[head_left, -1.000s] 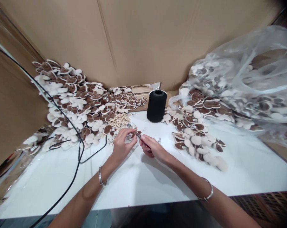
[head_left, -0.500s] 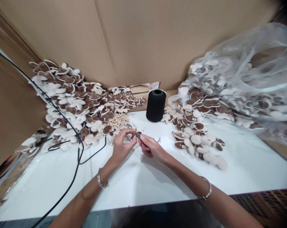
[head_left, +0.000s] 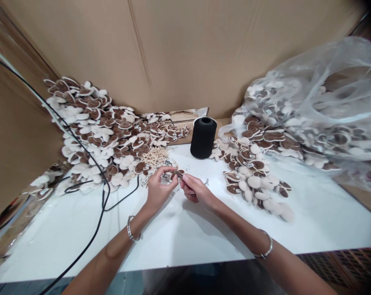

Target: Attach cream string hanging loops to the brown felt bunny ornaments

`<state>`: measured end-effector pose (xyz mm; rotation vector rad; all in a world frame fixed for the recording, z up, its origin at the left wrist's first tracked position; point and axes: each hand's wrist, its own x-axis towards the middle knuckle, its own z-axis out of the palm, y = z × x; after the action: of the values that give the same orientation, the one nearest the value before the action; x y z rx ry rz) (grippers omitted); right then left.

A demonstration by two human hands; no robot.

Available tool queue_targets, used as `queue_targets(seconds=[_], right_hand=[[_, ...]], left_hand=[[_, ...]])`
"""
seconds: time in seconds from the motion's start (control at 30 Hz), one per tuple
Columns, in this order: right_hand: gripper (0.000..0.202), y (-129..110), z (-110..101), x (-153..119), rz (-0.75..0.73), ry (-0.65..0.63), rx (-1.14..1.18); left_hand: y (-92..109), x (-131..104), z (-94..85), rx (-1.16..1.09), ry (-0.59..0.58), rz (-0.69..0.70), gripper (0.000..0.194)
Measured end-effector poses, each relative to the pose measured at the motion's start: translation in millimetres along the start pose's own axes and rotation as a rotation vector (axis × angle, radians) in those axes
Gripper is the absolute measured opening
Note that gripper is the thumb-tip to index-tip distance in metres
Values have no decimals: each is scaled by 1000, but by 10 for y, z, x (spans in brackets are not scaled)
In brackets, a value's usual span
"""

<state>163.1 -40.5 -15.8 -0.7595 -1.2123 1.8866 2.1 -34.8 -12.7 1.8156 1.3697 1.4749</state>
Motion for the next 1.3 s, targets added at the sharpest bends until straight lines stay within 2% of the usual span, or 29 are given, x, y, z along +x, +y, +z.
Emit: queue_targets(seconds=[0.17, 0.33, 0.47, 0.63, 0.83, 1.3], right_hand=[[39, 6, 19, 5, -11, -2, 34], [37, -96, 48, -4, -98, 19, 146], [37, -196, 15, -37, -101, 27, 149], [37, -174, -47, -31, 10, 37, 122], [37, -61, -42, -3, 28, 6, 53], [38, -45, -41, -17, 22, 7, 3]], left_hand=[[35, -14, 1, -21, -11, -4, 15], [80, -45, 38, 0, -108, 25, 12], [38, -12, 29, -3, -33, 6, 17], [-6, 22, 5, -20, 17, 3, 19], [22, 20, -11, -21, 19, 48, 21], [22, 8, -25, 7, 8, 124, 22]])
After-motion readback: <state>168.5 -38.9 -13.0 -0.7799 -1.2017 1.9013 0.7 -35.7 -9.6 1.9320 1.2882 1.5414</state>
